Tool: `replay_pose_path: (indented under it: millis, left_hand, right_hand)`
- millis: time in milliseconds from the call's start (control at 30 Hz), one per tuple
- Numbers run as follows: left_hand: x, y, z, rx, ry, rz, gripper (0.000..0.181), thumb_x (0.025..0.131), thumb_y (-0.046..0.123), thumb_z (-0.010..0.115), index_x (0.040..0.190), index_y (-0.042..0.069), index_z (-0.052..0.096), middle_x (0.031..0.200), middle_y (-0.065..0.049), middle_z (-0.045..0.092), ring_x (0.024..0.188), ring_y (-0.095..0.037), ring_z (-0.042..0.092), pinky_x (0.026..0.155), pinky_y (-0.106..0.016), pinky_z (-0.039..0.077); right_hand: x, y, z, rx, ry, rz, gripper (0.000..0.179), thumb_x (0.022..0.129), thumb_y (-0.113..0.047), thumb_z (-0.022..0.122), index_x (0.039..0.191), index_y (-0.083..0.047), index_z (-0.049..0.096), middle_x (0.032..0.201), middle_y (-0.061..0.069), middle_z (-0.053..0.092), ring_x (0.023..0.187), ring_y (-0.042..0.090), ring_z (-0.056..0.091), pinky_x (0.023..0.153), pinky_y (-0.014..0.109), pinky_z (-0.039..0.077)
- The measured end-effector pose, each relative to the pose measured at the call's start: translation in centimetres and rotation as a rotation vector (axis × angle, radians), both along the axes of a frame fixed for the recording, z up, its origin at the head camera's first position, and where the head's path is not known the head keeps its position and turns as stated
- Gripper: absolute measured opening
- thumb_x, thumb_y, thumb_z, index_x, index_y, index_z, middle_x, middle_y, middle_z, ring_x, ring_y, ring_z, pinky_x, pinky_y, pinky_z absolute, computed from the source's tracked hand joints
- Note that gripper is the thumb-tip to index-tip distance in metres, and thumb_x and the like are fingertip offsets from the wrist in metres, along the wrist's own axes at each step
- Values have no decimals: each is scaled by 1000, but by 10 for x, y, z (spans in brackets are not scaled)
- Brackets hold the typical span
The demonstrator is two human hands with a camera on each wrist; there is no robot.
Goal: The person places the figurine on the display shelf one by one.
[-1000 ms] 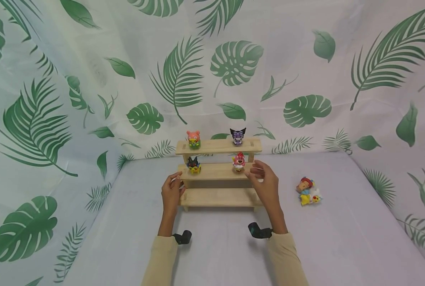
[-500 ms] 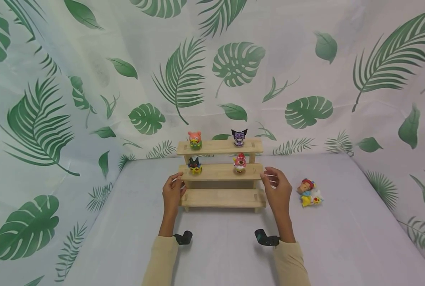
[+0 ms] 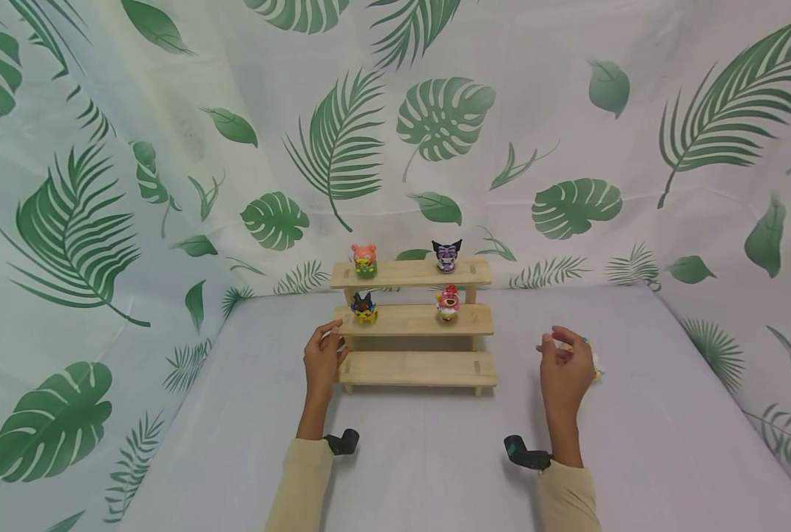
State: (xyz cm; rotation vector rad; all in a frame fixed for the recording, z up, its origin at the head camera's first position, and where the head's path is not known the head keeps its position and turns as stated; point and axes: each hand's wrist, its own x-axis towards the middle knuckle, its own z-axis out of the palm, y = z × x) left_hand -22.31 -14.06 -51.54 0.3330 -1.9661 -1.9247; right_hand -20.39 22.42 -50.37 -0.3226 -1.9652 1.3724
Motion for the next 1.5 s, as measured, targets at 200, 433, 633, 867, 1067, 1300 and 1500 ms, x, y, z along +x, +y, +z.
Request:
replay_pose_path:
  millis: [200,433,633,867,1067,1300,1500]
  left_hand:
    - [-1,-1,0,20,4,-24,30,101,29,55,123,12,66,114,-20,70,108,-33,67,87,-48,58]
    - [7,2,16,-10,10,-24,27,103,19,52,121,5,66,110,-23,70,106,-37,67,85,-50,58]
    - [0,1,0,-6,-11,4,23,101,27,55,117,17,69,109,-16,72,104,-26,69,81,-38,61]
    - [0,0,0,19,10,-16,28,101,30,55,119,13,68,111,-20,71,107,-32,67,85,-46,59]
    - [-1,0,2,6,3,-6,24,101,29,55,117,16,69,109,-17,72,104,-28,69,82,-41,60]
    - [-3,0,1,-26,-10,14,23,101,29,55,116,19,69,115,-13,71,107,-23,68,79,-36,61]
    - [-4,0,-2,-23,-22,8,24,101,31,56,117,20,69,118,-13,70,109,-24,67,81,-38,61]
  right_hand:
    - [8,21,-12,-69,-133,-133,35,94,-13,60,126,1,58,113,-1,52,74,-8,54,57,0,40]
    - [16,40,-30,-115,-363,-115,61,98,-24,52,151,-4,28,151,24,29,141,38,29,120,45,24]
    - [20,53,-40,-130,-543,-18,76,99,-32,50,156,-4,9,159,27,15,146,44,22,120,51,22]
    - [14,61,-41,-145,-616,35,80,99,-40,51,157,-6,8,163,20,9,147,39,22,117,49,28]
    - [12,66,-43,-164,-652,56,82,98,-39,54,157,-8,7,164,17,7,140,41,36,78,12,55]
    - [11,69,-40,-185,-694,91,83,98,-38,54,158,-15,1,165,13,-1,146,38,28,111,32,39]
    - [11,75,-43,-154,-734,151,86,98,-39,54,158,-16,-3,165,12,-5,144,38,30,115,47,32]
